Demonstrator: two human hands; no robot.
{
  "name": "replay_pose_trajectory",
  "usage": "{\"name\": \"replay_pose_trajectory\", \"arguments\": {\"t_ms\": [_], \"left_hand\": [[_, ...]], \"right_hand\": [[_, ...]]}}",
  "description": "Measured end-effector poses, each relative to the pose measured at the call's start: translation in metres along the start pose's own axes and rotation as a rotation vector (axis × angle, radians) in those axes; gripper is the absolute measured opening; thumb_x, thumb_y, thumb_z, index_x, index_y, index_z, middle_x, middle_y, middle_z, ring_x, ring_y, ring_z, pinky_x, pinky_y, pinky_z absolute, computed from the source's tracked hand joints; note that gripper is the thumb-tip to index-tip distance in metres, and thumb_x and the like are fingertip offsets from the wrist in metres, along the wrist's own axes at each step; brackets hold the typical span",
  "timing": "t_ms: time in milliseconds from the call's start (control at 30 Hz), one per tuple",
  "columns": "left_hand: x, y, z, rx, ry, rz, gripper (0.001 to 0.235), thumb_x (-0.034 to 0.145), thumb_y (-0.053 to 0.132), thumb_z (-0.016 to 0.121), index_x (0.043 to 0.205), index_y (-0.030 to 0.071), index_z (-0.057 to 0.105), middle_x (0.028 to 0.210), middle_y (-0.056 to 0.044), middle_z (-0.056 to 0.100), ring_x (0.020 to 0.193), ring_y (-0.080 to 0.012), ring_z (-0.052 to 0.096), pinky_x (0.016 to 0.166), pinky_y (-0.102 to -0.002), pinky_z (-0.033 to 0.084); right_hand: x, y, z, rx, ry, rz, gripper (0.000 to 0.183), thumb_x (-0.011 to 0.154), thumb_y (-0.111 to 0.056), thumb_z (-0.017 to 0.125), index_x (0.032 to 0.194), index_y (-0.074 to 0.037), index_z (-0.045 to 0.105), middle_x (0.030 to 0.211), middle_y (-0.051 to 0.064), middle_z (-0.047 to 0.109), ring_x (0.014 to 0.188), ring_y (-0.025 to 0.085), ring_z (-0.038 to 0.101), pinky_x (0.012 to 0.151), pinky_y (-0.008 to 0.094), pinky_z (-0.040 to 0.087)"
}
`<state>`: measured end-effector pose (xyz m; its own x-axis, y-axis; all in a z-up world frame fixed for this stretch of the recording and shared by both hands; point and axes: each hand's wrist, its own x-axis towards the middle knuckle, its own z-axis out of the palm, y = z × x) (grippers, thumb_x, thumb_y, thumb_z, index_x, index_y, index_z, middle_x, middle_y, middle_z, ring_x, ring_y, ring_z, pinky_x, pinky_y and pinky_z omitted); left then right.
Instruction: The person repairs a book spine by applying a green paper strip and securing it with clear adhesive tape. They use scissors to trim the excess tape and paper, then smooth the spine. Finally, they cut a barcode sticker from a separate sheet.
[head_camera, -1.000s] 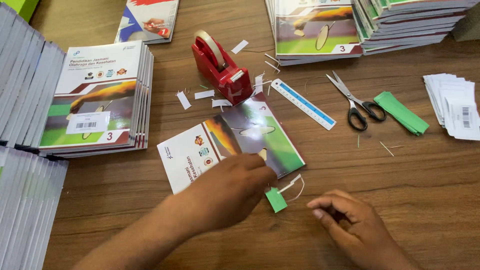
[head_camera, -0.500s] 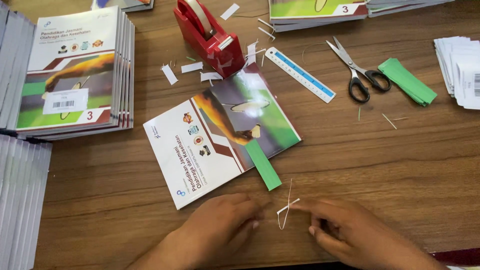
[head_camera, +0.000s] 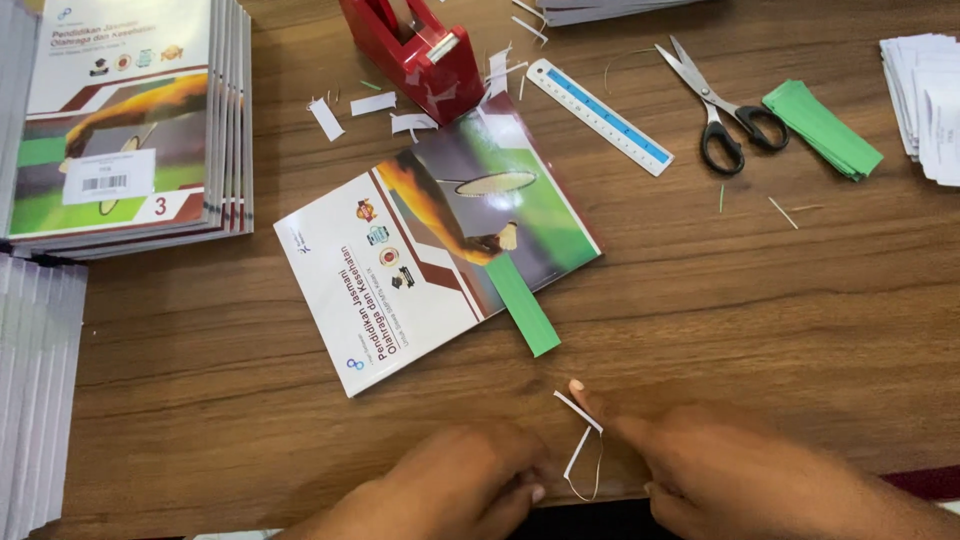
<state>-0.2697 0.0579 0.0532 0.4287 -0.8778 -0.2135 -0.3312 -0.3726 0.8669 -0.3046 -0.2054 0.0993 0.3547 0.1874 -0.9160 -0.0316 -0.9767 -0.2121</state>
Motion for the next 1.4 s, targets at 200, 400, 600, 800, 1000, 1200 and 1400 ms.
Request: {"name": "replay_pose_trajectory", "arguments": {"t_ms": [200,400,600,800,1000,1200,1400], "left_hand": [[-0.002,-0.007,0.020,0.095,-0.023,-0.019,0.062,0.088,0.015,0.062,0.148,0.018,0.047,0.085,-0.010,0.073,0.067,-0.0334,0.072,0.053,-0.044,0.058],[0.003,-0.007,0.026,0.252,-0.013,0.108,0.044,0.080,0.015,0.064,0.124,0.016,0.068,0.104,-0.010,0.074,0.082,-0.0358,0.071,0.065,-0.045,0.058],[0.005,0.003,0.019,0.337,-0.220,-0.003,0.060,0.093,0.015,0.058,0.152,0.009,0.050,0.098,-0.019,0.069,0.069,-0.0381,0.070,0.057,-0.046,0.058],[-0.002,0.010,0.001,0.224,0.064,0.062,0.067,0.085,0.011,0.065,0.146,-0.001,0.037,0.097,-0.022,0.073,0.075,-0.0460,0.069,0.058,-0.050,0.055],[0.017,0.029,-0.050,0.012,0.152,-0.240,0.038,0.091,0.014,0.066,0.128,0.013,0.056,0.083,0.000,0.070,0.053,-0.0100,0.059,0.048,-0.027,0.049],[0.034,0.013,-0.042,0.140,0.255,-0.001,0.034,0.085,0.012,0.068,0.120,0.010,0.066,0.095,-0.005,0.073,0.076,-0.0191,0.073,0.065,-0.033,0.057],[0.046,0.003,-0.028,0.193,0.105,0.096,0.011,0.088,0.012,0.066,0.098,0.009,0.066,0.090,-0.009,0.070,0.080,-0.0307,0.068,0.072,-0.043,0.054]], "right_hand": [[0.006,0.007,0.008,-0.004,0.071,-0.048,0.092,0.093,-0.029,0.053,0.166,-0.051,0.000,0.074,-0.007,0.074,0.063,0.014,0.068,0.055,0.033,0.052],[0.008,0.013,0.018,0.023,0.241,-0.127,0.095,0.085,-0.026,0.057,0.166,-0.053,0.013,0.081,-0.005,0.078,0.061,0.016,0.069,0.055,0.034,0.054],[0.006,0.016,0.010,0.080,0.088,-0.083,0.101,0.093,-0.034,0.062,0.165,-0.062,-0.002,0.097,-0.018,0.077,0.078,0.003,0.072,0.067,0.021,0.058],[0.021,0.035,0.012,0.286,0.376,-0.349,0.086,0.085,-0.026,0.071,0.159,-0.049,0.033,0.084,-0.013,0.077,0.065,0.004,0.071,0.056,0.022,0.058],[0.022,0.048,-0.010,0.509,0.617,-0.402,0.064,0.081,-0.015,0.076,0.141,-0.027,0.059,0.072,-0.004,0.079,0.047,0.009,0.059,0.043,0.026,0.046],[0.030,0.067,-0.014,0.330,0.787,-0.327,0.045,0.080,-0.021,0.077,0.124,-0.024,0.068,0.065,-0.009,0.073,0.044,0.006,0.059,0.039,0.024,0.048],[0.025,0.064,-0.013,0.317,0.625,-0.210,0.044,0.080,-0.027,0.076,0.124,-0.033,0.071,0.072,-0.012,0.084,0.060,0.007,0.076,0.058,0.025,0.061]]}}
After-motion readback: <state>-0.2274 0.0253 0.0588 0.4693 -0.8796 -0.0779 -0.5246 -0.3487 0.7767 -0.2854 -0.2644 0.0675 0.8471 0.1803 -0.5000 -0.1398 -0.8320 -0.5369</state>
